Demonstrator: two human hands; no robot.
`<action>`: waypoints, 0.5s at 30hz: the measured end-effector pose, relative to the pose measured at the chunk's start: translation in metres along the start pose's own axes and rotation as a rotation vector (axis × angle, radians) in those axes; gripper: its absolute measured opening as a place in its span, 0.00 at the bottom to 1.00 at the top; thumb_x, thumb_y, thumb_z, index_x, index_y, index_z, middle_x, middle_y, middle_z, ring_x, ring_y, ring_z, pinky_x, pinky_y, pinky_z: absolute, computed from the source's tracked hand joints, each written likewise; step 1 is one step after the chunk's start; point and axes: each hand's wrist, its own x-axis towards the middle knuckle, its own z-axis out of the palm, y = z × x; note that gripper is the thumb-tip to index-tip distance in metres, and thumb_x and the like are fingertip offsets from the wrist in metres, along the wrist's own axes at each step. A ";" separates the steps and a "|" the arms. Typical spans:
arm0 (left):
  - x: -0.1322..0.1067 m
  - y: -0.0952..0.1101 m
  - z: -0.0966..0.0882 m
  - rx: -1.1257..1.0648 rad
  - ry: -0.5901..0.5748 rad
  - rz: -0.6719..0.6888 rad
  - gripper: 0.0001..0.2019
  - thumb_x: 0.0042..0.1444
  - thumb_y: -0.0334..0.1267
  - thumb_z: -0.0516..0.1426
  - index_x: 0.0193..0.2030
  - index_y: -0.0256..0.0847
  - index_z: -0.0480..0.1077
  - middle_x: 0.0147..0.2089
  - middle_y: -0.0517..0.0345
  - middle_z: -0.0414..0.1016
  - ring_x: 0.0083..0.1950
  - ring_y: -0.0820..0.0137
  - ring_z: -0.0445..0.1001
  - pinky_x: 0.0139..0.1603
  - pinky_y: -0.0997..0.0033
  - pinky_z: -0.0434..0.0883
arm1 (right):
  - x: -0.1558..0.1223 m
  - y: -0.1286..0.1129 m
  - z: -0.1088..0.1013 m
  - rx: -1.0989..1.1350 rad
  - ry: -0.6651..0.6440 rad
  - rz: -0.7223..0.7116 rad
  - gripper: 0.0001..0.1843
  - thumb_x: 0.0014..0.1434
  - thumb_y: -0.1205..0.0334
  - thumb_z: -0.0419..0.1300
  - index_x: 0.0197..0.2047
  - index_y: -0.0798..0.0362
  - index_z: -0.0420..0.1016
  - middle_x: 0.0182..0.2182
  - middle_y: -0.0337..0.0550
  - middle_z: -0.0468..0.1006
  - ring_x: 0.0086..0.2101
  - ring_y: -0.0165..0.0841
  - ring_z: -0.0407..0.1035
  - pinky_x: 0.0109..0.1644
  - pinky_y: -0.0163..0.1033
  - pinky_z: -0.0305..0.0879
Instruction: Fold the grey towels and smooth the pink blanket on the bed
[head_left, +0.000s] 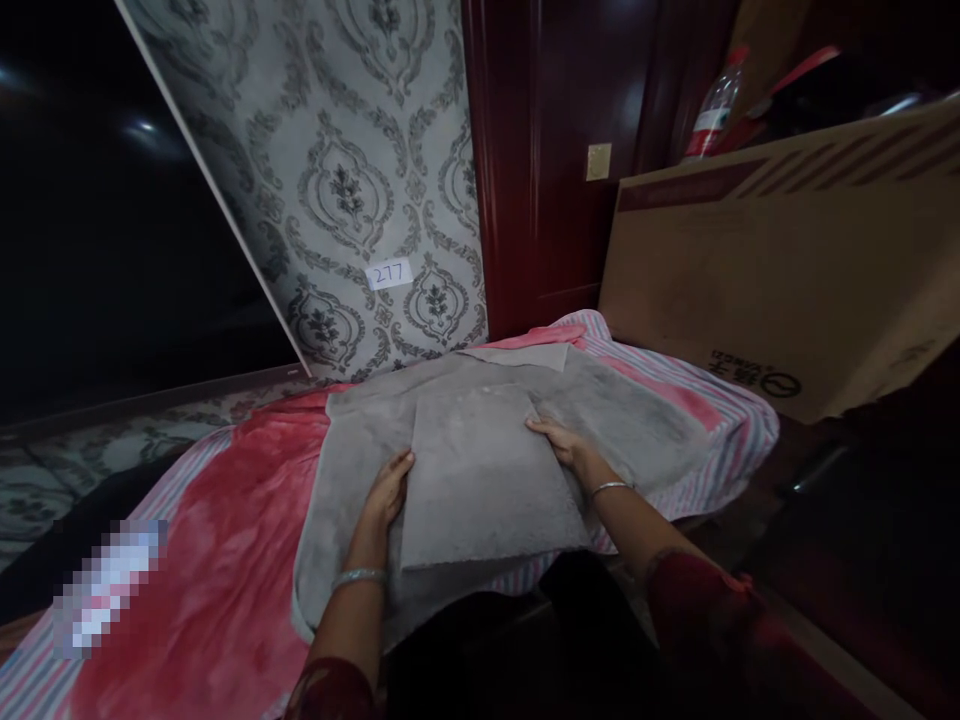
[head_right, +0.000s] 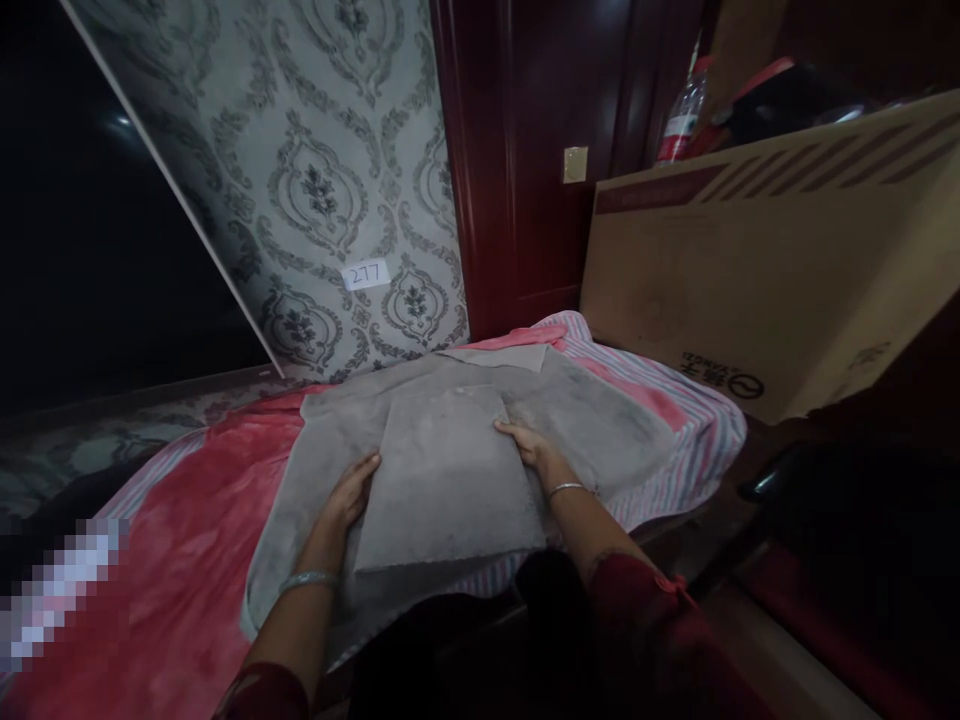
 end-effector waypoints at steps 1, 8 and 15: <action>0.000 -0.001 -0.001 0.007 0.004 0.004 0.20 0.45 0.39 0.69 0.45 0.36 0.75 0.48 0.46 0.82 0.54 0.59 0.78 0.59 0.60 0.73 | 0.000 0.001 0.000 0.009 0.002 0.000 0.19 0.54 0.64 0.65 0.50 0.55 0.74 0.37 0.48 0.84 0.37 0.40 0.79 0.53 0.49 0.74; 0.002 0.004 -0.003 0.051 -0.004 -0.040 0.34 0.50 0.41 0.67 0.64 0.44 0.66 0.59 0.48 0.76 0.58 0.62 0.76 0.59 0.62 0.74 | 0.002 0.005 -0.003 0.071 -0.004 -0.025 0.24 0.48 0.63 0.66 0.50 0.52 0.73 0.40 0.45 0.83 0.39 0.38 0.78 0.55 0.49 0.72; 0.004 0.019 0.009 0.177 -0.008 -0.051 0.40 0.52 0.42 0.65 0.71 0.51 0.58 0.73 0.51 0.60 0.63 0.63 0.72 0.60 0.65 0.73 | -0.005 0.000 0.000 0.047 -0.052 -0.049 0.37 0.40 0.65 0.64 0.57 0.49 0.70 0.42 0.43 0.83 0.38 0.40 0.78 0.51 0.50 0.73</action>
